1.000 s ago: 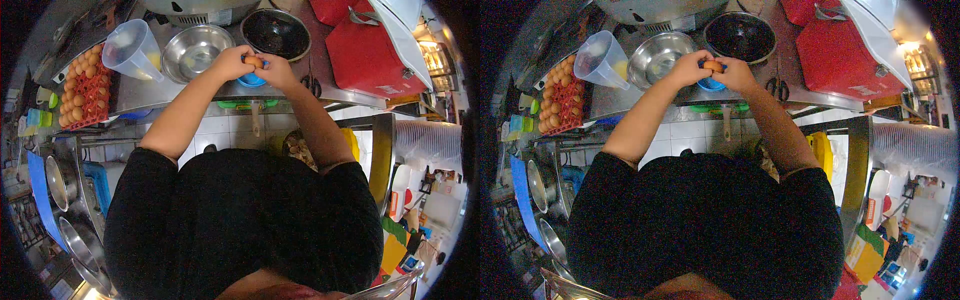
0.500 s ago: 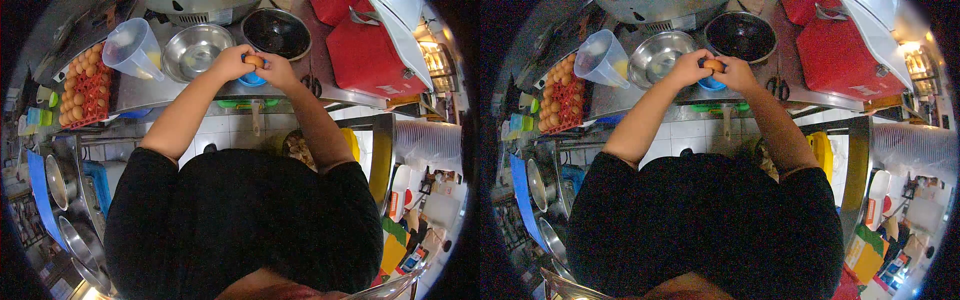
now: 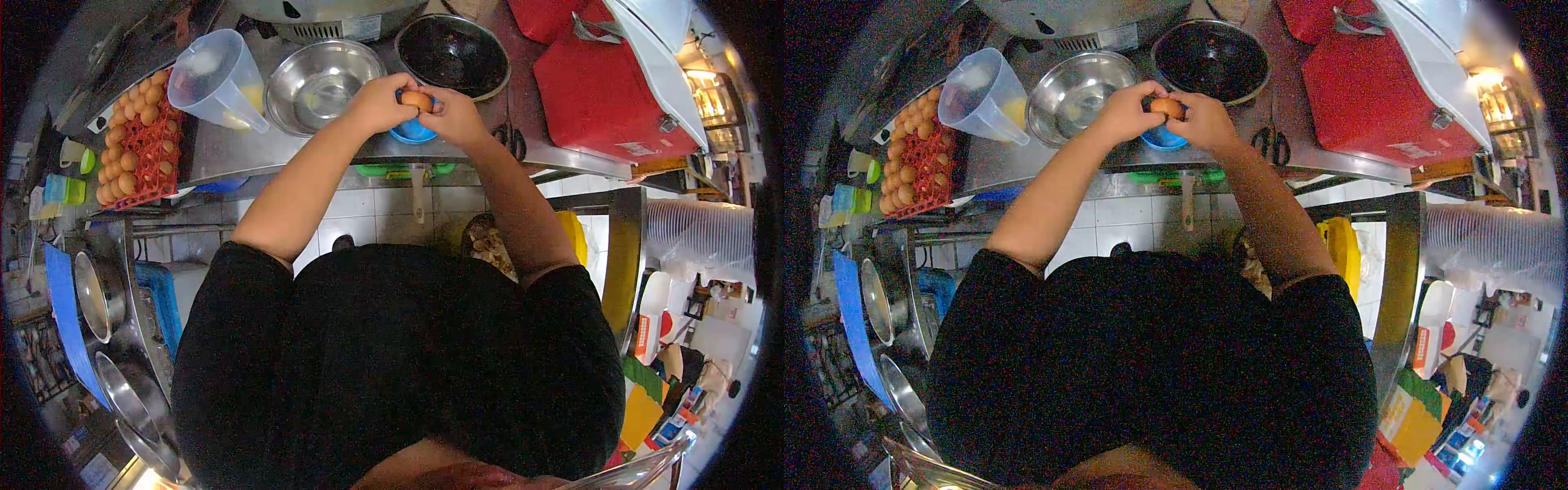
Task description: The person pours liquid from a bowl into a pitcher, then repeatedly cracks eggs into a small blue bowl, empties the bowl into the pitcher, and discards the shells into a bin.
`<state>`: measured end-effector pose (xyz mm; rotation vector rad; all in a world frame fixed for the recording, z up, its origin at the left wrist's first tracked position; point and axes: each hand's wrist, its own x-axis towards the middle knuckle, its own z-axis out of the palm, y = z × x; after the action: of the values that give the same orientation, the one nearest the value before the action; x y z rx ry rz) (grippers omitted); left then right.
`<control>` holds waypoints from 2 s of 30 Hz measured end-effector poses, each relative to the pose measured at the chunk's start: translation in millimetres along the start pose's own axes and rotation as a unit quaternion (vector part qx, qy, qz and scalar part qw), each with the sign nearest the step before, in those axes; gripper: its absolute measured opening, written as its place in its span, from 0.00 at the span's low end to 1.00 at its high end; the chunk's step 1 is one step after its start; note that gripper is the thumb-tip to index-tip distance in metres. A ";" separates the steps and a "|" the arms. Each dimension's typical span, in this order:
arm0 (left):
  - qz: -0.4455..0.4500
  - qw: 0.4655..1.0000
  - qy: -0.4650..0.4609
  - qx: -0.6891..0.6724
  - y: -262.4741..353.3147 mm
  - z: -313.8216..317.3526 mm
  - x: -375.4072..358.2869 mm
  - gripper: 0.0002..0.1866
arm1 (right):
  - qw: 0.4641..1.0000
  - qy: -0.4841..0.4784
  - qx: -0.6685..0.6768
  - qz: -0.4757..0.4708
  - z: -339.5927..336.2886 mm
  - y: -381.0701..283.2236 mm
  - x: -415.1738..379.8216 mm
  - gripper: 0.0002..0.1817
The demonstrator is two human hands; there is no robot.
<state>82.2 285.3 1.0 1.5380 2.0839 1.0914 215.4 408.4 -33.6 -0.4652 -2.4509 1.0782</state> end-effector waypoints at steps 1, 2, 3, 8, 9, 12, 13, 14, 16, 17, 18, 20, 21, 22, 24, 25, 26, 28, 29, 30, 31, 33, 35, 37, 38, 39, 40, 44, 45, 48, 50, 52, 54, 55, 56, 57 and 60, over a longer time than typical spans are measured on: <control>-0.002 1.000 -0.001 0.002 -0.1 0.1 -0.1 0.20 | 1.000 0.000 0.010 0.002 0.0 0.5 -0.4 0.28; -0.003 1.000 -0.001 0.005 -0.3 0.0 -0.1 0.20 | 1.000 0.000 0.021 0.005 -0.2 1.2 -0.8 0.28; -0.005 1.000 -0.002 0.007 0.0 -0.4 -0.2 0.20 | 0.999 0.000 0.031 0.007 -0.5 0.4 -1.0 0.28; -0.025 1.000 -0.006 0.005 2.8 -1.0 -0.5 0.20 | 1.000 0.001 -0.004 -0.002 -2.7 -3.2 0.0 0.27; -0.026 1.000 -0.006 0.007 3.4 -1.3 -0.7 0.20 | 1.000 -0.005 -0.002 0.003 -2.8 -3.4 0.3 0.27; 0.020 1.000 0.020 0.008 -3.1 3.0 -0.3 0.20 | 1.000 0.013 -0.003 -0.019 -2.6 -6.9 -0.4 0.27; 0.021 1.000 0.020 0.002 -3.3 3.2 -0.6 0.19 | 1.000 0.007 -0.007 -0.012 -3.8 -9.8 -1.0 0.27; 0.021 1.000 0.021 -0.004 -3.6 3.3 -0.9 0.19 | 1.000 0.002 -0.012 -0.006 -5.9 -13.5 -1.6 0.26; 0.023 0.999 0.015 -0.018 -5.0 3.0 -1.2 0.19 | 1.000 0.000 -0.009 0.000 -5.3 -10.6 -1.3 0.26; 0.024 0.999 0.009 -0.026 -7.5 2.9 -0.3 0.19 | 1.000 0.005 -0.002 -0.001 -2.7 -0.1 0.2 0.26; 0.025 0.999 0.004 -0.034 -6.0 1.5 -0.3 0.18 | 1.000 0.009 0.005 -0.002 -3.2 0.8 0.8 0.27; 0.005 1.000 -0.008 -0.015 -3.4 -1.6 -1.4 0.18 | 1.000 0.012 -0.004 -0.015 -5.8 2.8 -0.6 0.27; -0.004 1.000 -0.015 -0.007 -1.3 -2.1 -2.9 0.18 | 1.000 0.014 -0.010 -0.020 -7.2 1.6 -2.8 0.27; -0.002 1.000 -0.019 -0.017 -2.9 -0.3 -2.9 0.18 | 1.000 0.003 0.000 -0.006 -7.9 2.6 -3.5 0.27; 0.005 0.999 -0.024 -0.036 -8.1 0.5 -0.4 0.18 | 1.000 -0.019 0.019 0.017 -9.9 0.4 0.1 0.27; 0.014 0.999 -0.026 -0.034 -10.1 0.5 0.6 0.18 | 1.000 -0.018 -0.002 0.005 -12.6 -3.3 -0.2 0.27; 0.022 0.999 -0.028 -0.031 -12.2 0.4 1.4 0.19 | 1.000 -0.017 -0.022 -0.008 -16.5 -7.7 -1.4 0.26; 0.033 0.998 -0.043 -0.021 -9.6 -3.8 1.0 0.19 | 0.998 -0.019 -0.046 -0.033 -21.2 -13.1 -1.1 0.26; 0.035 0.998 -0.055 -0.014 -8.5 -6.6 1.1 0.19 | 0.997 -0.023 -0.050 -0.046 -22.6 -13.6 -1.1 0.26; 0.037 0.997 -0.068 -0.006 -6.7 -8.9 0.7 0.19 | 0.996 -0.027 -0.053 -0.059 -23.9 -13.3 -1.4 0.26; 0.057 0.996 -0.067 -0.011 -8.5 -9.2 0.4 0.19 | 0.995 -0.028 -0.060 -0.076 -24.6 -12.2 -1.8 0.26; 0.099 0.993 -0.066 -0.017 -14.0 -9.6 0.8 0.20 | 0.991 -0.030 -0.073 -0.112 -25.5 -10.9 -1.0 0.26; 0.098 0.991 -0.082 -0.028 -18.2 -8.4 2.9 0.19 | 0.982 -0.044 -0.124 -0.132 -29.3 -13.3 -2.2 0.26; 0.109 0.990 -0.089 -0.026 -18.1 -9.1 4.0 0.20 | 0.979 -0.055 -0.140 -0.135 -32.6 -19.1 -4.1 0.26; 0.119 0.989 -0.088 -0.017 -18.3 -9.8 4.9 0.20 | 0.981 -0.059 -0.130 -0.129 -33.7 -21.9 -4.9 0.26; 0.130 0.988 -0.088 -0.009 -15.3 -12.2 5.6 0.20 | 0.983 -0.062 -0.121 -0.123 -35.1 -24.1 -4.7 0.25; 0.134 0.987 -0.084 -0.005 -12.1 -14.3 6.3 0.20 | 0.978 -0.053 -0.147 -0.138 -36.7 -25.3 -4.1 0.26; 0.150 0.986 -0.075 0.005 6.4 -27.3 7.5 0.20 | 0.969 -0.021 -0.177 -0.168 -46.4 -33.8 -2.2 0.26; 0.155 0.985 -0.073 0.006 11.3 -31.6 8.1 0.20 | 0.971 -0.014 -0.167 -0.169 -49.9 -37.8 -1.3 0.26; 0.140 0.986 -0.087 -0.031 24.0 -44.1 11.7 0.21 | 0.956 0.013 -0.200 -0.213 -60.4 -47.7 2.4 0.26; 0.111 0.987 -0.099 -0.058 24.5 -47.5 13.9 0.22 | 0.960 0.016 -0.191 -0.205 -62.5 -51.9 2.8 0.26; 0.081 0.986 -0.117 -0.087 21.5 -49.7 16.3 0.22 | 0.966 0.017 -0.167 -0.196 -62.0 -52.3 2.4 0.26; 0.050 0.982 -0.139 -0.119 12.0 -46.7 16.4 0.21 | 0.974 0.014 -0.126 -0.186 -57.0 -46.5 -0.4 0.26; 0.048 0.979 -0.135 -0.148 6.5 -43.5 15.9 0.21 | 0.985 0.007 -0.082 -0.149 -54.3 -45.2 -2.6 0.27; 0.047 0.974 -0.130 -0.177 0.1 -39.4 15.0 0.21 | 0.993 0.000 -0.036 -0.112 -50.9 -44.1 -5.3 0.27; 0.045 0.969 -0.126 -0.207 -5.0 -36.3 13.8 0.21 | 0.997 -0.008 0.009 -0.075 -47.6 -41.4 -7.8 0.27; 0.037 0.961 -0.115 -0.250 -12.6 -33.9 12.8 0.22 | 0.996 0.010 0.082 -0.032 -33.8 -15.3 -9.2 0.27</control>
<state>47.0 282.5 16.1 1.4119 1.4620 1.2736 238.2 415.0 -3.7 -0.3408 -2.3203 1.2288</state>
